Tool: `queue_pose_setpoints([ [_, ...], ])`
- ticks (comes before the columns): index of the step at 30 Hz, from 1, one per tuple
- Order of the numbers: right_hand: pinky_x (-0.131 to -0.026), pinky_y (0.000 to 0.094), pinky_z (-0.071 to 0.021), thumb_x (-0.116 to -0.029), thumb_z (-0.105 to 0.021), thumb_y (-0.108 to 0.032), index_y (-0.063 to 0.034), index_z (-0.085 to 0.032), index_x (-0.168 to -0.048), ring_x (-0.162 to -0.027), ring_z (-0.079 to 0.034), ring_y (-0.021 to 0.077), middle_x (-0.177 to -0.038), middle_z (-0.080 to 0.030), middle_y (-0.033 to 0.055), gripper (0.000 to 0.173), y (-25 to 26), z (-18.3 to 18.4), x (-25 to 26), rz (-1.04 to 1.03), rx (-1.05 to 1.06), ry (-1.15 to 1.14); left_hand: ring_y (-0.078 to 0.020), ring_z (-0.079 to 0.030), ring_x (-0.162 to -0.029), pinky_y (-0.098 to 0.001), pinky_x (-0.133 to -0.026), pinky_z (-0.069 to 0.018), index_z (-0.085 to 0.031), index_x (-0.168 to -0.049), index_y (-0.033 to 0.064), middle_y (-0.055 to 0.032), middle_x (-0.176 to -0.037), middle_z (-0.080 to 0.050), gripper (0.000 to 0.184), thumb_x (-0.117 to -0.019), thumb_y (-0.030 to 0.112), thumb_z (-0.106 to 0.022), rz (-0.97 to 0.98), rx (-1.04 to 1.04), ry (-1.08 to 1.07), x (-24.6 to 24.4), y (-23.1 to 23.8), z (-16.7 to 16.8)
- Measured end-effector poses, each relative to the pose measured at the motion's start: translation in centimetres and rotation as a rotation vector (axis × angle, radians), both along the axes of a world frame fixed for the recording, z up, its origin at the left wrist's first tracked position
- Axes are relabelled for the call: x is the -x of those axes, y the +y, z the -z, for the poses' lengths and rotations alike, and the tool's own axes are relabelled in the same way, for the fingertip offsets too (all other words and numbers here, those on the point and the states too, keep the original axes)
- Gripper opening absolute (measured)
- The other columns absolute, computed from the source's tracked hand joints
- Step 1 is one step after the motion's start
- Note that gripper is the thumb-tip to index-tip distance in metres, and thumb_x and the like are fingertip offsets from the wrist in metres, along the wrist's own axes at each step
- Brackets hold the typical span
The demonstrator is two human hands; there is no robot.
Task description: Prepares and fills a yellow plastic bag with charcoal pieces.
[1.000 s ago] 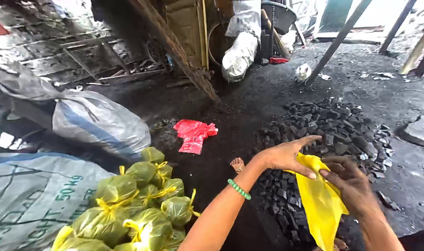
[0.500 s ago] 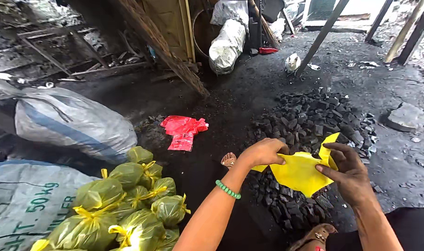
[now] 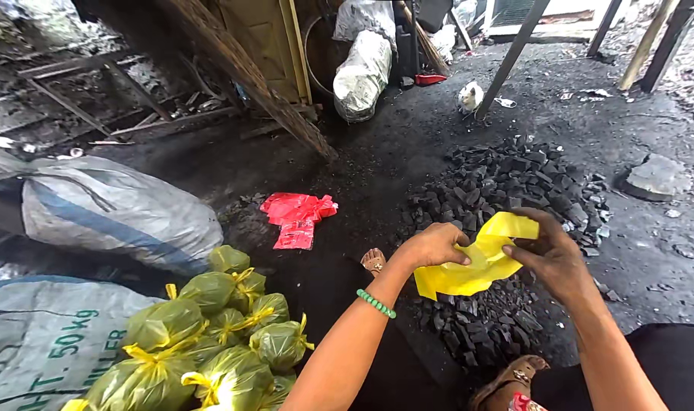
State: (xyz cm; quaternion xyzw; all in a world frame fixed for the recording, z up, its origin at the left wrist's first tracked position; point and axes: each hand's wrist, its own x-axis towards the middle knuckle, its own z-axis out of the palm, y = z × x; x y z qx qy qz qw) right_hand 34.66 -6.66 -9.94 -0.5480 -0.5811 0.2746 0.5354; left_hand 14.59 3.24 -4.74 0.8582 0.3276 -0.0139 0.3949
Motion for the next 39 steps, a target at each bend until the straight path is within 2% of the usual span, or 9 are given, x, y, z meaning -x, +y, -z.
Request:
queue_pose_setpoints([
  [4, -0.08, 0.0243, -0.0567, -0.0916, -0.066, -0.004, -0.0009, -0.051, -0.141, -0.095, -0.065, 0.0085, -0.123, -0.061, 0.0109, 0.052, -0.4, 1.8, -0.8, 0.256, -0.15, 0.063, -0.0251, -0.063, -0.086, -0.0453, -0.083, -0.0496, -0.07, -0.102, -0.0054, -0.0174, -0.093, -0.068, 0.021, -0.0967, 0.015, -0.07, -0.18, 0.006, -0.104, 0.1, 0.3, 0.6],
  [12, -0.068, 0.0269, -0.0614, -0.0962, -0.062, -0.01, -0.005, -0.064, -0.108, -0.07, -0.068, 0.0093, -0.087, -0.069, 0.0, 0.013, -0.7, 3.8, 2.8, 0.103, 0.048, 0.429, -0.0151, -0.065, -0.074, -0.0323, -0.069, -0.057, -0.065, -0.113, -0.0029, -0.0127, -0.09, -0.068, 0.023, -0.0942, 0.009, -0.07, -0.472, 0.328, -0.595, -0.9, -1.6, 3.5],
  [19, -0.073, 0.0285, -0.0616, -0.0888, -0.071, 0.002, -0.0034, -0.061, -0.12, -0.083, -0.07, 0.0101, -0.097, -0.072, 0.0032, 0.033, 0.2, 3.5, 4.7, 0.089, 0.213, 0.68, -0.0269, -0.065, -0.082, -0.0471, -0.076, -0.0537, -0.066, -0.109, -0.004, -0.0181, -0.092, -0.067, 0.03, -0.084, 0.005, -0.08, -0.388, 0.153, -0.332, -2.6, -2.5, 4.2],
  [22, -0.066, 0.0236, -0.0597, -0.0941, -0.062, 0.006, -0.0056, -0.065, -0.109, -0.074, -0.069, 0.0065, -0.087, -0.072, -0.0005, 0.019, -0.1, 3.5, 4.8, 0.083, 0.227, 0.8, -0.0196, -0.066, -0.081, -0.0381, -0.076, -0.0562, -0.067, -0.111, -0.0044, -0.0152, -0.093, -0.07, 0.036, -0.0812, 0.007, -0.084, -0.374, 0.294, -0.35, -2.0, -2.5, 4.6],
  [26, -0.068, 0.0214, -0.0578, -0.0938, -0.053, 0.003, -0.0052, -0.064, -0.101, -0.072, -0.065, 0.0031, -0.082, -0.067, -0.0024, 0.015, 0.0, 4.7, 3.2, 0.055, 0.166, 0.576, -0.0105, -0.063, -0.064, -0.0259, -0.059, -0.0547, -0.059, -0.095, 0.0023, -0.0053, -0.076, -0.065, 0.016, -0.0847, -0.003, -0.07, -0.555, 0.596, -0.554, -0.9, -2.5, 4.1],
  [29, -0.068, 0.0264, -0.0565, -0.0924, -0.066, 0.003, 0.0002, -0.064, -0.094, -0.068, -0.063, 0.0063, -0.077, -0.064, 0.0025, 0.004, 0.3, 5.7, 1.1, 0.142, 0.207, 0.307, -0.0136, -0.069, -0.067, -0.0291, -0.063, -0.06, -0.053, -0.095, 0.0073, -0.0043, -0.079, -0.069, 0.014, -0.0948, -0.007, -0.053, -0.671, 0.767, -0.741, 0.3, -1.6, 2.1],
  [33, -0.072, 0.0545, -0.0502, -0.0917, -0.074, -0.005, 0.0074, -0.064, -0.093, -0.075, -0.062, 0.0313, -0.085, -0.064, 0.0201, 0.016, 0.3, 8.8, -2.0, 0.234, 0.256, -0.138, -0.0092, -0.067, -0.063, -0.0249, -0.059, -0.0581, -0.057, -0.088, 0.0173, 0.0009, -0.074, -0.067, 0.02, -0.0972, 0.004, -0.045, -0.744, 0.729, -0.993, 2.6, 0.1, 0.2],
  [36, -0.086, 0.0655, -0.0515, -0.0832, -0.082, -0.006, 0.009, -0.062, -0.118, -0.103, -0.064, 0.0458, -0.119, -0.061, 0.0312, 0.043, 0.9, 9.4, -2.3, 0.126, 0.295, -0.184, -0.0079, -0.063, -0.068, -0.0256, -0.063, -0.0562, -0.051, -0.115, 0.0109, -0.0007, -0.085, -0.061, 0.02, -0.0979, 0.001, -0.048, -0.738, 0.484, -0.893, 1.4, 0.3, 0.5],
  [39, -0.101, 0.0568, -0.0506, -0.0795, -0.085, -0.025, -0.0071, -0.041, -0.153, -0.125, -0.059, 0.0354, -0.143, -0.054, 0.0212, 0.088, 2.2, 7.6, -0.7, -0.133, 0.301, -0.053, -0.0095, -0.063, -0.08, -0.029, -0.074, -0.0557, -0.056, -0.118, -0.0012, -0.0066, -0.098, -0.063, 0.019, -0.0997, 0.0, -0.051, -0.378, 0.331, -0.685, -0.8, 0.0, 1.9],
])
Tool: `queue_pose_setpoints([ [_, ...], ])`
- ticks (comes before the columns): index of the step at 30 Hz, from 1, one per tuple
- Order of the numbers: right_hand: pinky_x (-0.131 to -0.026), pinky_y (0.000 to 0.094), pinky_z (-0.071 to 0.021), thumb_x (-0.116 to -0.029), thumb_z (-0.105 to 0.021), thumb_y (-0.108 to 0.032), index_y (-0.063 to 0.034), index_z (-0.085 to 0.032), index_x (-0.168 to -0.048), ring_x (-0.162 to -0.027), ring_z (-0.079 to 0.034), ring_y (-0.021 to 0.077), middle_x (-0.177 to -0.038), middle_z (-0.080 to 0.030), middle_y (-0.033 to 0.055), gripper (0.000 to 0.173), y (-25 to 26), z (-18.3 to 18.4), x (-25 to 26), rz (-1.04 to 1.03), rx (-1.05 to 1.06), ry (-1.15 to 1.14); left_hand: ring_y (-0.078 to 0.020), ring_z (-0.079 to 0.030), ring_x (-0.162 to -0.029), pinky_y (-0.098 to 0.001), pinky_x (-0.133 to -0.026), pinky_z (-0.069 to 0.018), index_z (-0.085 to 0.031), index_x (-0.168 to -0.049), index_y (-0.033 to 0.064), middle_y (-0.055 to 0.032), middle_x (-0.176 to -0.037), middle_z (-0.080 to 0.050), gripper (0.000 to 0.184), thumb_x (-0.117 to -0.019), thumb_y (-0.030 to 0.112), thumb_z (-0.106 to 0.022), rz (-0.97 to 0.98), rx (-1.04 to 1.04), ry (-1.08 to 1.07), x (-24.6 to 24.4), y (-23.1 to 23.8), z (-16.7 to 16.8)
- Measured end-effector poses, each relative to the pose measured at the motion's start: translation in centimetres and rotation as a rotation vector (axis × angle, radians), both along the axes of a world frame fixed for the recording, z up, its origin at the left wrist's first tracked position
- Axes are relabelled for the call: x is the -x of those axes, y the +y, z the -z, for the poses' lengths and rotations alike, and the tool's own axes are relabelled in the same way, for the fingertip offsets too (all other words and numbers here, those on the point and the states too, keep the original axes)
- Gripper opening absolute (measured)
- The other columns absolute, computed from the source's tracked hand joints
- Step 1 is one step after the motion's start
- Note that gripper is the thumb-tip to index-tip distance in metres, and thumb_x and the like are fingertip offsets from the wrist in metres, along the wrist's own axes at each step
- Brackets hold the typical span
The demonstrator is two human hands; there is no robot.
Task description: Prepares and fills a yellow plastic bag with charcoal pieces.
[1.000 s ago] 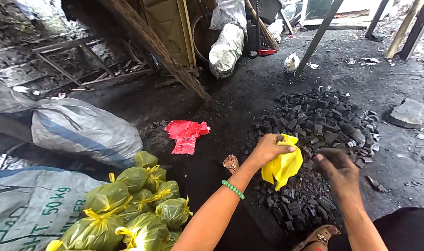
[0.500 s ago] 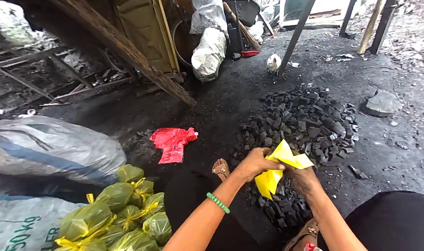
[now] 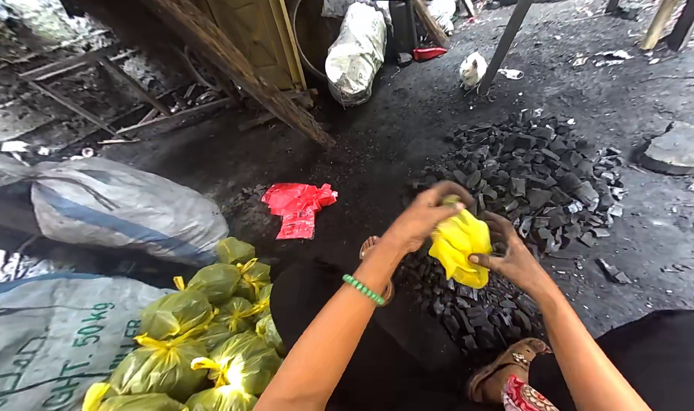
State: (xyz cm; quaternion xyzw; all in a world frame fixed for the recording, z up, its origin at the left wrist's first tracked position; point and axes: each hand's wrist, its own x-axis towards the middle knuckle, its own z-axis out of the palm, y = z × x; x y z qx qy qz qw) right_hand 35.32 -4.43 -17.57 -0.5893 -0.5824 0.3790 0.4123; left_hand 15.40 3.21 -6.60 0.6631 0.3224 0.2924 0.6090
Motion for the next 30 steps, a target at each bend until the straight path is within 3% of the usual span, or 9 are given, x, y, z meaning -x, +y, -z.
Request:
queue_pose_setpoints([
  [3, -0.083, 0.0589, -0.0553, -0.0929, -0.071, -0.005, 0.0065, -0.069, -0.119, -0.089, -0.071, 0.0348, -0.1, -0.073, 0.0241, 0.028, 3.1, -1.8, 0.1, -0.013, -0.185, -0.116, -0.0211, -0.059, -0.102, -0.0357, -0.092, -0.0486, -0.07, -0.105, -0.0041, -0.0156, -0.107, -0.064, 0.015, -0.0941, -0.008, -0.061, 0.318, -0.309, 0.49, -0.9, 1.9, -0.6],
  [7, -0.089, 0.0491, -0.054, -0.097, -0.062, 0.001, 0.0107, -0.068, -0.114, -0.093, -0.069, 0.0289, -0.104, -0.071, 0.0258, 0.021, 8.9, -3.3, -5.0, 0.089, -0.22, -0.164, -0.0459, -0.059, -0.119, -0.063, -0.092, -0.0514, -0.073, -0.119, 0.0097, -0.0264, -0.14, -0.051, 0.031, -0.0936, -0.003, -0.061, -0.019, -0.48, 1.243, 2.4, 8.5, 1.8],
  [10, -0.077, 0.0264, -0.0615, -0.0992, -0.061, -0.013, -0.0049, -0.061, -0.12, -0.086, -0.07, 0.0057, -0.1, -0.07, -0.001, 0.023, 12.7, -2.0, -4.4, 0.027, -0.133, 0.323, -0.0477, -0.051, -0.129, -0.0626, -0.101, -0.0479, -0.066, -0.129, 0.0019, -0.0274, -0.15, -0.043, 0.038, -0.0912, 0.008, -0.07, -0.517, -0.389, 0.917, 4.8, 13.0, 5.6],
  [13, -0.091, 0.0456, -0.0576, -0.1007, -0.058, -0.032, -0.0109, -0.044, -0.149, -0.114, -0.065, 0.0246, -0.134, -0.061, 0.0116, 0.055, 16.1, 2.6, -3.1, -0.003, 0.053, 0.327, -0.0424, -0.038, -0.143, -0.0564, -0.116, -0.0358, -0.039, -0.15, -0.0063, -0.0305, -0.154, -0.038, 0.072, -0.0942, 0.025, -0.073, -0.97, -0.016, 0.347, 6.3, 15.4, 13.0],
  [15, -0.106, 0.0548, -0.048, -0.1028, -0.062, -0.024, 0.0026, -0.053, -0.142, -0.127, -0.058, 0.0367, -0.141, -0.056, 0.0257, 0.048, 18.4, 6.1, -1.5, -0.047, 0.117, 0.061, -0.0382, -0.035, -0.147, -0.0552, -0.118, -0.0315, -0.026, -0.158, 0.0002, -0.0277, -0.158, -0.034, 0.082, -0.1, 0.044, -0.064, -1.12, 0.336, 0.169, 6.1, 14.8, 18.5],
  [18, -0.105, 0.063, -0.0471, -0.1024, -0.064, -0.028, 0.0005, -0.066, -0.129, -0.125, -0.059, 0.0433, -0.136, -0.06, 0.0261, 0.039, 22.7, 10.8, 2.3, -0.245, 0.044, -0.31, -0.0378, -0.043, -0.142, -0.0601, -0.112, -0.0392, -0.037, -0.157, 0.0088, -0.0206, -0.156, -0.043, 0.104, -0.0855, 0.084, -0.05, -1.337, 0.652, 0.315, 5.9, 12.8, 24.8],
  [22, -0.1, 0.0701, -0.0446, -0.102, -0.064, -0.023, -0.0056, -0.073, -0.121, -0.125, -0.058, 0.0457, -0.13, -0.066, 0.0217, 0.027, 29.9, 16.2, 9.8, -0.472, -0.073, -0.589, -0.0345, -0.044, -0.14, -0.057, -0.112, -0.0386, -0.038, -0.155, 0.0093, -0.0183, -0.154, -0.046, 0.078, -0.1023, 0.067, -0.037, -1.462, 0.579, 0.24, 4.7, 13.8, 28.4],
  [27, -0.109, 0.0882, -0.0041, -0.0923, -0.075, -0.032, -0.022, -0.065, -0.141, -0.151, -0.019, 0.0554, -0.162, -0.04, 0.0168, 0.051, 34.4, 22.2, 18.1, -0.761, 0.315, -0.714, -0.0482, -0.042, -0.139, -0.0624, -0.114, -0.0328, -0.036, -0.155, -0.0001, -0.032, -0.151, -0.043, 0.054, -0.1112, 0.031, -0.039, -1.252, 0.405, 0.627, 3.5, 13.3, 32.0],
  [30, -0.104, 0.085, -0.0248, -0.0927, -0.073, -0.025, -0.0226, -0.065, -0.14, -0.15, -0.024, 0.0523, -0.155, -0.048, 0.0151, 0.048, 34.1, 23.1, 18.4, -0.787, 0.456, -0.825, -0.0479, -0.048, -0.135, -0.067, -0.109, -0.0348, -0.043, -0.153, 0.0052, -0.028, -0.142, -0.054, 0.055, -0.1081, 0.036, -0.046, -1.124, 0.402, 0.911, 2.2, 12.4, 33.0],
])
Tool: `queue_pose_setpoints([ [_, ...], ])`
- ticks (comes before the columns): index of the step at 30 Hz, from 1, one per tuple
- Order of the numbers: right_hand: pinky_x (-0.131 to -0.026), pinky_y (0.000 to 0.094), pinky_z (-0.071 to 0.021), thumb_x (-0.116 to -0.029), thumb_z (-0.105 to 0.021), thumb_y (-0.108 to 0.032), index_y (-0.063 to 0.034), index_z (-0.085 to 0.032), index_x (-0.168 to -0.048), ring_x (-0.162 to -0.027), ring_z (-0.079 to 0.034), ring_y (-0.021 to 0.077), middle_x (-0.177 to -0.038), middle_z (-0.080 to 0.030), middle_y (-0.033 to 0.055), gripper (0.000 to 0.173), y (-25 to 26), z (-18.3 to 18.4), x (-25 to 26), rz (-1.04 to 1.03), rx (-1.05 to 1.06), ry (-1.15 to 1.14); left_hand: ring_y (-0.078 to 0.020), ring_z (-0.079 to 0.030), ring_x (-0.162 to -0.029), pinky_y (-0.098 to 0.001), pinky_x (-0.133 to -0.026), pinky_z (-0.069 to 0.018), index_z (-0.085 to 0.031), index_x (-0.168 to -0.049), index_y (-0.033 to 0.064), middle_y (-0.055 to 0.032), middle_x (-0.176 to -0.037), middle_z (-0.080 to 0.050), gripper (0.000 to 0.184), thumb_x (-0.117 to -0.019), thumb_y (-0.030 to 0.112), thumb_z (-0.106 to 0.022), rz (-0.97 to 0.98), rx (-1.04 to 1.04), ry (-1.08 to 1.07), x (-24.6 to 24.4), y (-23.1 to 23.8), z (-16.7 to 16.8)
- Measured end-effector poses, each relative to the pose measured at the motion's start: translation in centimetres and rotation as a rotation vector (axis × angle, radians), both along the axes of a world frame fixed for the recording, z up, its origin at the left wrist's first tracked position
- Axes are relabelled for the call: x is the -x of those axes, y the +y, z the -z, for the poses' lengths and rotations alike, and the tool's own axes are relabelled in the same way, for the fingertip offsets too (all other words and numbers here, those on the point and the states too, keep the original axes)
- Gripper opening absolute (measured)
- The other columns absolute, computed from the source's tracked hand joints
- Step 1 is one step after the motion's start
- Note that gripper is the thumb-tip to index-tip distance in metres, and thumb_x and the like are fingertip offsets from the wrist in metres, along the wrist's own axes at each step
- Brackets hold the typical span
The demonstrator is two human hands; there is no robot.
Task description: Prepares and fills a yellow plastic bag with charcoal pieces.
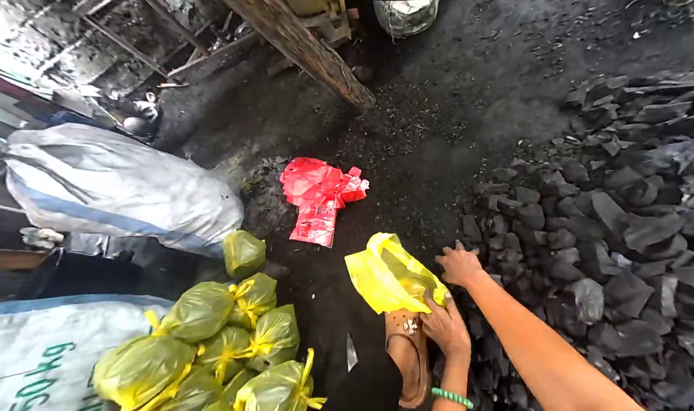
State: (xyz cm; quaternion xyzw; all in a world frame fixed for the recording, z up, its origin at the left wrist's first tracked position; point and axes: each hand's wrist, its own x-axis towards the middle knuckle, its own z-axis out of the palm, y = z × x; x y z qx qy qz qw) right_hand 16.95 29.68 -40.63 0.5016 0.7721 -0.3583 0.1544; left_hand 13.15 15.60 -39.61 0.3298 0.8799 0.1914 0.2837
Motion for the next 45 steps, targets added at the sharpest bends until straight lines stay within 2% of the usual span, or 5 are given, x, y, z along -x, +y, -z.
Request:
queue_pose_setpoints([
  [21, -0.094, 0.0703, -0.048, -0.0965, -0.071, -0.043, -0.0195, -0.064, -0.141, -0.122, -0.059, 0.0489, -0.139, -0.062, 0.0195, 0.051, -16.6, -9.7, -16.3, 0.487, -0.351, 0.228, -0.0393, -0.05, -0.134, -0.0616, -0.109, -0.0385, -0.051, -0.145, 0.0043, -0.0247, -0.142, -0.055, 0.058, -0.1086, 0.048, -0.041, 0.018, -0.219, -0.675, -7.8, -7.5, -4.3],
  [31, -0.093, 0.0339, -0.0539, -0.1013, -0.047, -0.025, -0.0037, -0.052, -0.144, -0.11, -0.063, 0.0111, -0.129, -0.063, 0.0074, 0.048, -24.7, -8.0, -19.9, 1.465, -0.384, 1.275, -0.0396, -0.062, -0.115, -0.0609, -0.097, -0.0481, -0.062, -0.134, 0.0069, -0.0238, -0.121, -0.066, 0.047, -0.1053, 0.043, -0.054, 0.415, -0.199, -0.571, -14.4, -8.6, -11.6],
  [36, -0.085, 0.0293, -0.0565, -0.1102, -0.021, -0.033, -0.01, -0.053, -0.126, -0.094, -0.066, 0.0079, -0.105, -0.067, 0.0014, 0.042, -29.5, -11.8, -21.1, 1.823, -0.171, 1.689, -0.0527, -0.037, -0.141, -0.0703, -0.104, -0.0411, -0.054, -0.146, 0.0091, -0.0298, -0.147, -0.048, 0.063, -0.0994, 0.05, -0.06, 0.965, 0.011, -0.404, -18.9, -11.7, -15.9],
  [39, -0.102, 0.0332, -0.0465, -0.1124, -0.009, -0.02, 0.0051, -0.035, -0.146, -0.119, -0.055, 0.0186, -0.135, -0.053, 0.0175, 0.05, -31.7, -19.4, -20.5, 2.246, -0.056, 1.657, -0.0463, -0.026, -0.151, -0.0796, -0.111, -0.0191, -0.043, -0.156, 0.0126, -0.0204, -0.155, -0.046, 0.072, -0.1005, 0.058, -0.053, 1.243, 0.146, -0.379, -20.7, -13.4, -18.4],
  [45, -0.074, 0.0355, -0.0565, -0.1078, -0.025, -0.051, -0.02, -0.052, -0.117, -0.085, -0.064, 0.0091, -0.093, -0.062, -0.0036, 0.042, -35.0, -4.1, -23.0, 2.007, -0.175, 2.084, -0.0416, -0.055, -0.131, -0.058, -0.111, -0.0396, -0.05, -0.148, -0.0018, -0.0296, -0.138, -0.058, 0.051, -0.1112, 0.033, -0.042, 1.167, -0.076, -0.539, -17.1, -14.4, -24.7],
])
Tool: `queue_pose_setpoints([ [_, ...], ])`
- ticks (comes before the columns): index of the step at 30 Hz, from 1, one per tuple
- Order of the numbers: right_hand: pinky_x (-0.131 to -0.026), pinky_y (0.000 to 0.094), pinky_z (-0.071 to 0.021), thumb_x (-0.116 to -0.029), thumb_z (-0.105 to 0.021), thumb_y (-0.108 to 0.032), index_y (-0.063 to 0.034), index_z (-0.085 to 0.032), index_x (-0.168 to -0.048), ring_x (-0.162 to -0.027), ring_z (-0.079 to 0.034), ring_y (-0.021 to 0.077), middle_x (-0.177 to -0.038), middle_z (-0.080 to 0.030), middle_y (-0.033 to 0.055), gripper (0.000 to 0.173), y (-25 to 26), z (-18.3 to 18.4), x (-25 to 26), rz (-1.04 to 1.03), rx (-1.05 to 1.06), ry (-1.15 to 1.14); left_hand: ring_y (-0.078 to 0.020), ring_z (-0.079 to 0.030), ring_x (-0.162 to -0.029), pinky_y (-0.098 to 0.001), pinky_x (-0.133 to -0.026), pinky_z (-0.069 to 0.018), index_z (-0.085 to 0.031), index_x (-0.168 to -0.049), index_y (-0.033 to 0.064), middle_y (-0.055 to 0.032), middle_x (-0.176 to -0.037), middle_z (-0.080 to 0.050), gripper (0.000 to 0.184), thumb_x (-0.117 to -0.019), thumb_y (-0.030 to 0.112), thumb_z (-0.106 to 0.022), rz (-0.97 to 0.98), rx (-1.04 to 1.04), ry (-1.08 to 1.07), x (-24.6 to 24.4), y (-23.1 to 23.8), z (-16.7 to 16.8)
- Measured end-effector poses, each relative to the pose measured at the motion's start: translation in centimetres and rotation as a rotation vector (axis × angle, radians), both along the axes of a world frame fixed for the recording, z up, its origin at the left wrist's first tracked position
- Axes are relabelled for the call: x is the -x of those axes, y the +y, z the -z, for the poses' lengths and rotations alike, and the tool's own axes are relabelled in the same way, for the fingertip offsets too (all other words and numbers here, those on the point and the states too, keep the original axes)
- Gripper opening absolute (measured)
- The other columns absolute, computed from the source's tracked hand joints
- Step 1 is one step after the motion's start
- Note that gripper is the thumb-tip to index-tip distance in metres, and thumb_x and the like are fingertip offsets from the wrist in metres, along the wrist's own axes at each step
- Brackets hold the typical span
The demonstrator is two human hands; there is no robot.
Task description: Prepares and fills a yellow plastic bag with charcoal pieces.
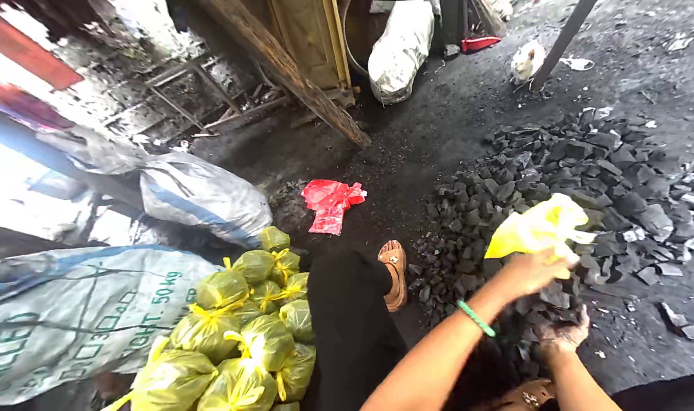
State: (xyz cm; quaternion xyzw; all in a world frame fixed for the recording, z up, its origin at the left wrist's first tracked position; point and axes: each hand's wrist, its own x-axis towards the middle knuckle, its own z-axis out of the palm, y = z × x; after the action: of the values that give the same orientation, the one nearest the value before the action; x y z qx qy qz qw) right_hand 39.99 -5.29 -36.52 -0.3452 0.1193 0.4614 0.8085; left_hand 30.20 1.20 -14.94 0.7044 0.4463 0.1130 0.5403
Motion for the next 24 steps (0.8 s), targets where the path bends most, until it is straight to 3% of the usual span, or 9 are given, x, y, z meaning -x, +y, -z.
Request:
queue_pose_setpoints([
  [2, -0.075, 0.038, -0.0563, -0.1062, -0.025, -0.055, -0.0215, -0.053, -0.116, -0.088, -0.064, 0.0097, -0.096, -0.063, -0.0039, 0.044, 0.1, 0.1, -0.1, 0.05, 0.029, 0.077, -0.0383, -0.054, -0.132, -0.0544, -0.112, -0.0398, -0.051, -0.144, -0.0051, -0.0289, -0.14, -0.057, 0.048, -0.1125, 0.028, -0.037, -0.139, -0.057, -0.041, 3.5, 0.5, -3.0],
  [5, -0.093, 0.0483, -0.0526, -0.1059, -0.024, -0.056, -0.0198, -0.047, -0.137, -0.113, -0.061, 0.0169, -0.123, -0.06, 0.0017, 0.053, -0.2, -1.5, 0.2, 0.072, 0.018, 0.127, -0.0357, -0.057, -0.129, -0.0533, -0.105, -0.0465, -0.047, -0.148, -0.0008, -0.0261, -0.142, -0.055, 0.053, -0.1119, 0.037, -0.035, -0.43, -0.135, -0.087, 9.4, 1.6, -6.6],
  [8, -0.096, 0.0493, -0.0515, -0.1054, -0.022, -0.059, -0.0198, -0.045, -0.139, -0.117, -0.06, 0.018, -0.126, -0.059, 0.0021, 0.056, 0.3, -3.3, 0.5, 0.06, -0.049, 0.152, -0.037, -0.056, -0.129, -0.0551, -0.103, -0.0477, -0.044, -0.151, 0.0032, -0.0242, -0.147, -0.051, 0.061, -0.1104, 0.048, -0.031, -0.589, -0.206, -0.111, 13.8, 2.6, -10.2],
  [11, -0.096, 0.0496, -0.0517, -0.1045, -0.02, -0.061, -0.0204, -0.045, -0.139, -0.116, -0.06, 0.0188, -0.126, -0.06, 0.0022, 0.059, 1.1, -4.2, 0.7, 0.058, -0.137, 0.175, -0.0349, -0.057, -0.126, -0.0544, -0.101, -0.0484, -0.054, -0.14, -0.0002, -0.0238, -0.142, -0.054, 0.066, -0.1108, 0.05, -0.022, -0.583, -0.176, -0.095, 16.0, 3.2, -11.3],
  [13, -0.092, 0.0468, -0.0533, -0.1052, -0.02, -0.059, -0.0198, -0.047, -0.134, -0.11, -0.062, 0.017, -0.119, -0.061, 0.0009, 0.056, 1.5, -5.4, 0.9, 0.067, -0.148, 0.164, -0.0307, -0.061, -0.11, -0.0515, -0.093, -0.0515, -0.059, -0.128, -0.0028, -0.0222, -0.126, -0.06, 0.065, -0.1112, 0.049, -0.023, -0.542, -0.109, -0.064, 16.1, 4.0, -10.7],
  [15, -0.088, 0.0447, -0.0554, -0.1053, -0.022, -0.058, -0.0202, -0.05, -0.127, -0.103, -0.064, 0.0151, -0.111, -0.063, 0.0, 0.052, 1.7, -6.1, 1.0, 0.066, -0.146, 0.148, -0.0296, -0.063, -0.101, -0.0495, -0.088, -0.0542, -0.057, -0.125, -0.0037, -0.0219, -0.117, -0.06, 0.054, -0.111, 0.043, -0.034, -0.489, -0.003, 0.007, 15.6, 4.9, -9.1],
  [17, -0.086, 0.0435, -0.0557, -0.1058, -0.024, -0.057, -0.0203, -0.051, -0.126, -0.103, -0.065, 0.0146, -0.11, -0.064, 0.0, 0.05, 1.9, -7.0, 1.1, 0.071, -0.134, 0.119, -0.0344, -0.067, -0.103, -0.0519, -0.09, -0.0558, -0.059, -0.126, -0.008, -0.0267, -0.117, -0.064, 0.042, -0.1065, 0.029, -0.053, -0.373, -0.012, 0.224, 15.2, 6.0, -6.3],
  [20, -0.093, 0.047, -0.0531, -0.1054, -0.023, -0.058, -0.0211, -0.049, -0.131, -0.111, -0.062, 0.0156, -0.118, -0.062, 0.0, 0.052, 2.3, -8.6, 1.6, 0.106, -0.126, 0.126, -0.0447, -0.064, -0.11, -0.0612, -0.096, -0.0495, -0.066, -0.11, -0.0119, -0.0316, -0.114, -0.065, 0.029, -0.0918, 0.01, -0.071, -0.099, -0.253, 0.695, 14.4, 7.1, -1.7],
  [24, -0.096, 0.0485, -0.0521, -0.1055, -0.021, -0.059, -0.0238, -0.05, -0.131, -0.115, -0.061, 0.0159, -0.12, -0.062, -0.0017, 0.052, 3.7, -12.0, 2.8, 0.105, -0.19, 0.113, -0.0517, -0.055, -0.124, -0.0647, -0.1, -0.0472, -0.052, -0.138, -0.0053, -0.0351, -0.14, -0.049, 0.052, -0.0874, -0.007, -0.067, -0.002, -0.265, 0.682, 12.1, 5.8, 1.1],
])
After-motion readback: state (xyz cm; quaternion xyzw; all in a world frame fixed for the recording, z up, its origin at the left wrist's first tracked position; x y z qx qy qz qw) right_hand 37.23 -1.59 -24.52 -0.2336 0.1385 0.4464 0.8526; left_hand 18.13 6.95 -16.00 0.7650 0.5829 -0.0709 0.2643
